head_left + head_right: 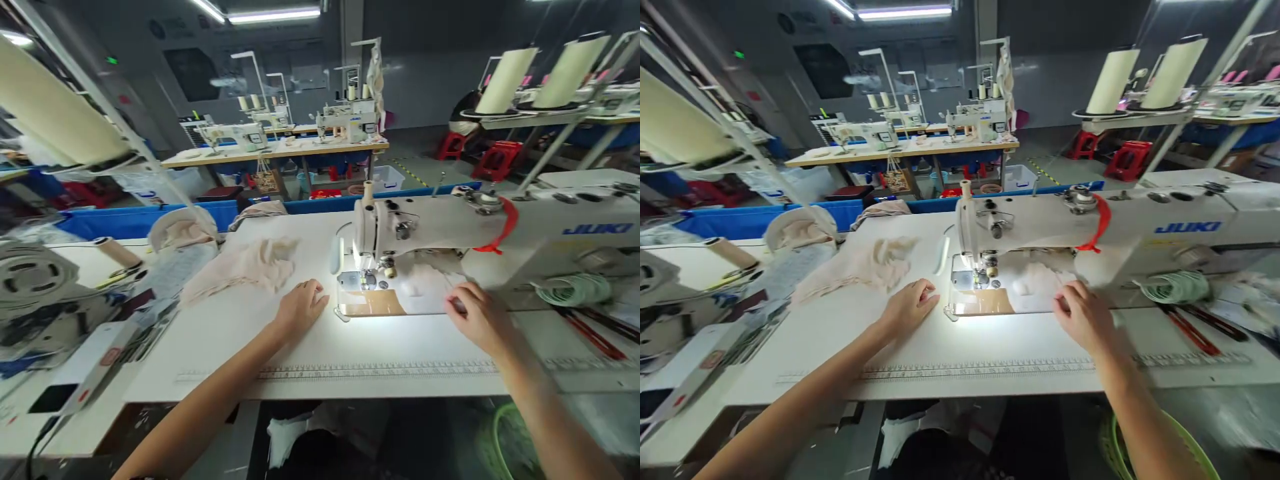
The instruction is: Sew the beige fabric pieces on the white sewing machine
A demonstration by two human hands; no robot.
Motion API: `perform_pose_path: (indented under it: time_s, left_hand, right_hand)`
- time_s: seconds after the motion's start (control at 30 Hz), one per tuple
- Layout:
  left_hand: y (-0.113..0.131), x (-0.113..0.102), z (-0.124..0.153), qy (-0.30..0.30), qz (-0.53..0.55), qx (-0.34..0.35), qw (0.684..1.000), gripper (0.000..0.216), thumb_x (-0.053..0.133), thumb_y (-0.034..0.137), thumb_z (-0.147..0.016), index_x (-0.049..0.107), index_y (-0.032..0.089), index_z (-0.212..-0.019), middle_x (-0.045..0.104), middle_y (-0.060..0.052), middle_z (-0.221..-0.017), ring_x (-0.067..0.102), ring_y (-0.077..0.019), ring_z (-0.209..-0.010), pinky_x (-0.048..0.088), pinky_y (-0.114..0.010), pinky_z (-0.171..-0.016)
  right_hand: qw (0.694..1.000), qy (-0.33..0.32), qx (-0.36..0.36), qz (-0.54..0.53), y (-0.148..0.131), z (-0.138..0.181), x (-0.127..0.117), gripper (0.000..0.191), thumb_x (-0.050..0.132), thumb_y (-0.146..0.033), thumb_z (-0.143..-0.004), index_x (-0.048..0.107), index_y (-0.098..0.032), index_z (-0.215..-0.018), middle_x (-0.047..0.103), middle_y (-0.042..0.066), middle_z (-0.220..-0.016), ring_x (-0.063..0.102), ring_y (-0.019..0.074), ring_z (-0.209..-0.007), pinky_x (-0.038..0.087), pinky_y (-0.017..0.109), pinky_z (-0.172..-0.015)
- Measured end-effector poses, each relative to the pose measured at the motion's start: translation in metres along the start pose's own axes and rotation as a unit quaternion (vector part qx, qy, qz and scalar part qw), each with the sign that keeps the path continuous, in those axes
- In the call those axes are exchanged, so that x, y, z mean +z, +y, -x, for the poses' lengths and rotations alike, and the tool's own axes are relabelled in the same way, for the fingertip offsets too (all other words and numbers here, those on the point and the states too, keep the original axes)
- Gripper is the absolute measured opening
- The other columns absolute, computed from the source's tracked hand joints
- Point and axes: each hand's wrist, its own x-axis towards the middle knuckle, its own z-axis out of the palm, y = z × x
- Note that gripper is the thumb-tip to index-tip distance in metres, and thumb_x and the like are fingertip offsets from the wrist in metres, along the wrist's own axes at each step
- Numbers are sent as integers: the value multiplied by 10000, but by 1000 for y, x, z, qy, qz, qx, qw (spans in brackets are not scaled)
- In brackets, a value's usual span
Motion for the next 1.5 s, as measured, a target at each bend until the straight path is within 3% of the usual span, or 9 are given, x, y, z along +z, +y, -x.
perform_pose_path:
  time_s: [0.1, 0.27, 0.43, 0.53, 0.63, 0.77, 0.9, 1.17, 1.5]
  left_hand:
    - [-39, -26, 5, 32, -7, 75, 997, 186, 456, 275, -960, 597, 204, -1057, 664, -72, -1041, 640, -205, -852, 517, -324, -744]
    - [-101, -78, -3, 73, -237, 138, 959, 165, 534, 178, -905, 655, 201, -1014, 632, -137, -1217, 556, -330, -1179, 550, -442, -877]
    - [-117, -96, -17, 49, -247, 193, 948, 105, 547, 208, -921, 616, 195, -843, 664, -130, -1118, 580, -314, -1126, 532, -464, -925]
    - [-109, -98, -13, 78, -130, 247, 957, 154, 488, 267, -970, 555, 203, -847, 675, -112, -1022, 611, -274, -1052, 534, -426, -900]
    - [-94, -92, -2, 83, 6, 254, 964, 126, 448, 300, -981, 493, 219, -896, 659, -62, -893, 638, -205, -869, 528, -297, -692]
    - [-70, -69, -1, -6, 104, 203, 974, 133, 410, 342, -1000, 423, 237, -920, 631, 28, -706, 608, -147, -616, 459, -245, -574]
    - [-36, -48, -16, -85, 128, 217, 964, 193, 401, 403, -1009, 469, 223, -994, 728, -12, -801, 647, -165, -685, 468, -279, -657]
    - [27, -5, -45, -197, 227, 164, 939, 326, 530, 513, -860, 590, 206, -768, 716, -25, -730, 612, -168, -648, 436, -280, -601]
    - [26, 28, -61, -198, 238, 70, 948, 291, 594, 504, -738, 592, 213, -753, 694, -40, -753, 658, -224, -713, 511, -314, -616]
  right_hand:
    - [998, 58, -8, -6, 0, -2, 0, 142, 482, -285, -964, 587, -214, -898, 673, 74, -866, 629, 203, -674, 449, 329, -643]
    - [997, 74, -9, -6, -8, -7, -3, 137, 486, -259, -981, 599, -202, -929, 697, 47, -860, 515, 121, -471, 431, 301, -568]
    - [996, 76, -23, -29, -11, -11, -6, 106, 494, -200, -967, 599, -207, -949, 700, 62, -834, 536, 140, -468, 439, 320, -547]
    - [996, 82, -32, -26, -15, -13, -10, 112, 503, -169, -964, 610, -201, -971, 714, 79, -862, 576, 164, -519, 463, 337, -580]
    - [994, 70, -39, -70, -33, -14, -14, 128, 506, -190, -976, 632, -205, -995, 716, 59, -855, 621, 176, -600, 485, 323, -615]
    - [974, -112, -47, -189, -80, -24, -14, 281, 424, -242, -1031, 649, -203, -1195, 711, 67, -1043, 674, 183, -842, 523, 293, -731]
    - [963, -203, -105, -141, -115, -44, -1, 368, 402, -266, -1032, 620, -196, -1321, 636, 76, -999, 569, 199, -778, 460, 341, -711]
    - [961, -188, -196, -47, -123, -57, 18, 243, 458, -313, -1051, 674, -204, -1075, 553, 63, -917, 435, 195, -762, 332, 346, -701]
    - [967, -157, -189, -70, -122, -55, 18, 309, 418, -293, -1058, 689, -182, -1158, 556, 63, -886, 408, 192, -743, 285, 339, -693]
